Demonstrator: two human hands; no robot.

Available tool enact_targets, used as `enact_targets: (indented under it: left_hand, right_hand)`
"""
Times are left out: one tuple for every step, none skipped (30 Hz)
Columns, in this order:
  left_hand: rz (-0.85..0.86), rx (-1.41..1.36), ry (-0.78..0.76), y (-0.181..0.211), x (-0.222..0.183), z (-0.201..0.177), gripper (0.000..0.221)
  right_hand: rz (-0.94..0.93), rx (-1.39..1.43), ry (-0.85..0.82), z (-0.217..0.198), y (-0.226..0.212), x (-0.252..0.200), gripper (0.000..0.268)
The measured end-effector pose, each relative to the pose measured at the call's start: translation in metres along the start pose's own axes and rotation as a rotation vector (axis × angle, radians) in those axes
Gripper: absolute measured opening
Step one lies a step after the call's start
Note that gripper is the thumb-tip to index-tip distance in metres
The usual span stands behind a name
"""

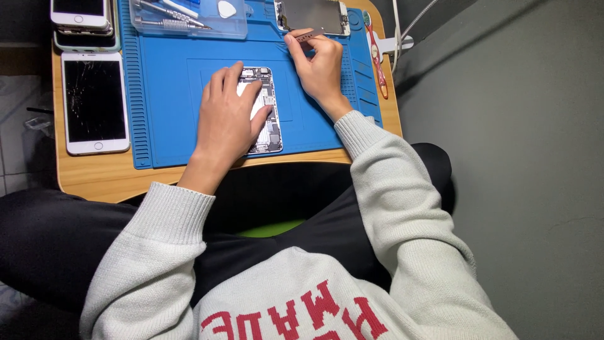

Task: Cleaning adhesive residue from a smartphone chassis using a small metal tool at a repair station.

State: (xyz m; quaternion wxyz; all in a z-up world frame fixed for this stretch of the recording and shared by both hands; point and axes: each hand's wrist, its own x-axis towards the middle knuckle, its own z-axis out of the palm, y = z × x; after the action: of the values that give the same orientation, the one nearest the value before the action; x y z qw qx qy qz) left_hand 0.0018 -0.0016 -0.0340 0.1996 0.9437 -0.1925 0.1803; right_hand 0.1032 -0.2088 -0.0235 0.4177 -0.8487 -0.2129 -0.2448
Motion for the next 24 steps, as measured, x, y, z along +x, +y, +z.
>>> enact_targets:
  left_hand:
    - [0.002,0.002,0.004,-0.001,0.002,-0.004,0.043]
    - [0.009,0.0,-0.022,-0.001,0.003,-0.009,0.045]
    - [0.015,-0.007,-0.052,0.0,0.004,-0.012,0.047]
    - [0.017,-0.009,-0.051,-0.001,0.006,-0.013,0.047]
    - [0.02,0.0,-0.063,-0.002,0.008,-0.014,0.053]
    - [0.023,0.009,-0.075,-0.002,0.01,-0.016,0.059]
    - [0.025,0.009,-0.074,-0.003,0.011,-0.016,0.059]
    - [0.014,0.001,-0.086,-0.004,0.012,-0.017,0.059]
    - [0.001,-0.007,-0.099,-0.005,0.014,-0.018,0.06]
    - [0.002,-0.007,-0.098,-0.006,0.014,-0.016,0.06]
    - [0.006,-0.005,-0.072,-0.007,0.014,-0.014,0.055]
    - [0.011,-0.004,-0.045,-0.007,0.014,-0.012,0.05]
    - [0.014,-0.006,-0.047,-0.006,0.015,-0.012,0.05]
    - [-0.004,0.003,-0.058,-0.006,0.016,-0.012,0.049]
    - [-0.025,0.01,-0.064,-0.005,0.019,-0.011,0.048]
    - [-0.024,0.007,-0.063,-0.002,0.02,-0.01,0.048]
    - [-0.043,-0.012,-0.081,-0.003,0.021,-0.012,0.046]
    - [-0.062,-0.031,-0.099,-0.004,0.022,-0.014,0.044]
    - [-0.054,-0.026,-0.103,-0.003,0.023,-0.014,0.044]
    - [-0.052,-0.015,-0.107,-0.001,0.023,-0.015,0.046]
    - [-0.051,-0.007,-0.108,0.001,0.023,-0.014,0.049]
    - [-0.044,-0.006,-0.109,0.0,0.024,-0.014,0.049]
    - [-0.043,0.007,-0.108,0.001,0.023,-0.015,0.049]
    - [-0.041,0.02,-0.107,0.001,0.023,-0.015,0.05]
  right_hand:
    - [-0.004,0.0,0.003,-0.006,-0.004,0.001,0.023]
    - [-0.006,0.008,-0.011,-0.013,-0.007,0.002,0.021]
    - [-0.005,0.013,-0.027,-0.02,-0.01,0.0,0.02]
    - [-0.004,0.01,-0.026,-0.03,-0.012,0.003,0.02]
    - [0.0,0.019,-0.051,-0.04,-0.015,0.005,0.013]
    - [0.004,0.028,-0.076,-0.05,-0.018,0.007,0.006]
    - [0.004,0.027,-0.074,-0.06,-0.018,0.008,0.006]
    - [0.002,-0.003,-0.113,-0.07,-0.017,0.008,0.004]
    - [0.0,-0.031,-0.153,-0.08,-0.018,0.009,0.007]
    - [-0.001,-0.031,-0.152,-0.086,-0.016,0.009,0.007]
    - [0.037,-0.082,-0.19,-0.093,-0.015,0.007,0.005]
    - [0.074,-0.134,-0.229,-0.1,-0.013,0.005,0.014]
    - [0.077,-0.136,-0.227,-0.103,-0.011,0.004,0.014]
    - [0.074,-0.21,-0.227,-0.105,-0.009,0.003,0.014]
    - [0.066,-0.287,-0.23,-0.109,-0.006,0.004,0.016]
    - [0.066,-0.291,-0.23,-0.114,0.001,0.002,0.016]
    - [0.072,-0.453,-0.249,-0.112,0.007,0.0,0.014]
    - [0.079,-0.615,-0.268,-0.111,0.013,-0.002,0.014]
    - [0.086,-0.612,-0.26,-0.111,0.016,-0.003,0.014]
    - [0.087,-0.649,-0.256,-0.11,0.02,-0.004,0.013]
    - [0.085,-0.689,-0.254,-0.111,0.024,-0.004,0.014]
    - [0.09,-0.69,-0.248,-0.109,0.027,-0.005,0.014]
    - [0.063,-0.701,-0.229,-0.108,0.03,-0.005,0.015]
    - [0.037,-0.711,-0.21,-0.107,0.033,-0.005,0.017]
